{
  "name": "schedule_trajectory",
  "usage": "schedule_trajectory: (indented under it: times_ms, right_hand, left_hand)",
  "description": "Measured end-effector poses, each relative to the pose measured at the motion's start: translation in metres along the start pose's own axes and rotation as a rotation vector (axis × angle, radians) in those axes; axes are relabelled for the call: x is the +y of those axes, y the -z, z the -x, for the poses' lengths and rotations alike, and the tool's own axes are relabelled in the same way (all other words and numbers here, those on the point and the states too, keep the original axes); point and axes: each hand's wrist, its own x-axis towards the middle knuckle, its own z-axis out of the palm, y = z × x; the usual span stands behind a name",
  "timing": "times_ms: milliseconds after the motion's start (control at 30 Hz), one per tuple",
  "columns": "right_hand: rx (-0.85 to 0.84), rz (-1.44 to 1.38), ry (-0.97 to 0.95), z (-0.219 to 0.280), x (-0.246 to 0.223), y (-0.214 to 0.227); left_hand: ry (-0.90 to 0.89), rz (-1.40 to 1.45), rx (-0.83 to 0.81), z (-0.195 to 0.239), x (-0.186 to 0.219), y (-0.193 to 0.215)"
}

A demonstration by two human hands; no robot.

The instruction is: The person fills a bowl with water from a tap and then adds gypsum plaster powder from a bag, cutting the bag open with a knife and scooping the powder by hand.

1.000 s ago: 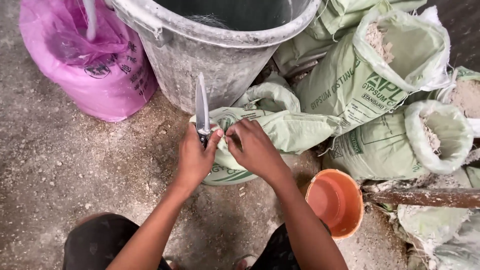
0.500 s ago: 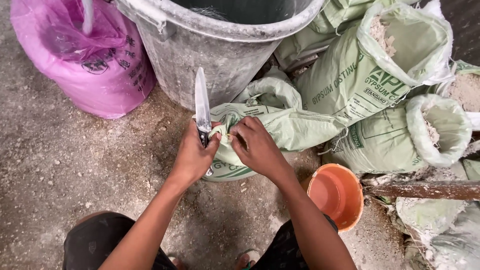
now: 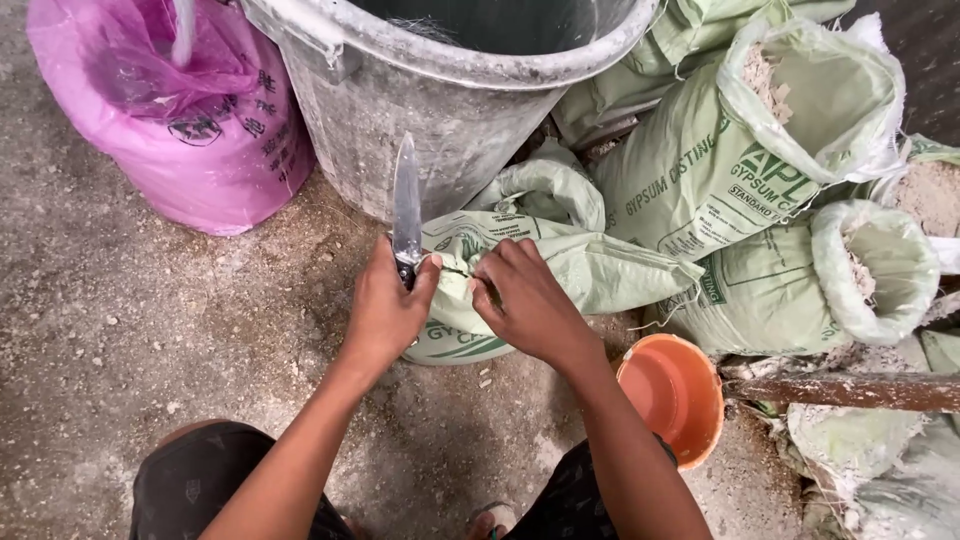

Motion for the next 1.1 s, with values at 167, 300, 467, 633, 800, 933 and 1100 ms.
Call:
schedule_trajectory:
  times_ms: [167, 300, 467, 633, 800, 933, 1100]
  right_hand:
    - [-0.029, 0.070, 0.027, 0.001, 0.013, 0.001]
    - [0.060, -0.331, -0.014, 0.001, 0.026, -0.002]
    - [0.145, -0.458, -0.060, 0.003, 0.019, 0.014]
    - [0.098, -0.497, -0.128, 0.009, 0.024, 0.011]
    - [0.078, -0.533, -0.211, 0.010, 0.010, 0.016]
    - [0.093, -0.551, -0.197, 0.014, 0.007, 0.010]
    - [0.085, -0.589, -0.336, 0.017, 0.010, 0.002]
  left_hand:
    - [-0.005, -0.052, 0.031, -0.010, -0.025, -0.007]
    - [-0.188, -0.140, 0.144, -0.017, -0.038, -0.015]
    - [-0.224, -0.014, 0.140, 0.030, -0.020, -0.042]
    - [-0.223, -0.172, -0.106, 0.054, -0.037, -0.071]
    - [-0.232, -0.223, -0.143, 0.056, -0.013, -0.061]
    - [-0.227, -0.504, -0.166, 0.066, 0.007, -0.058]
    - [-0.192, -0.696, -0.211, 0.075, 0.010, -0.065]
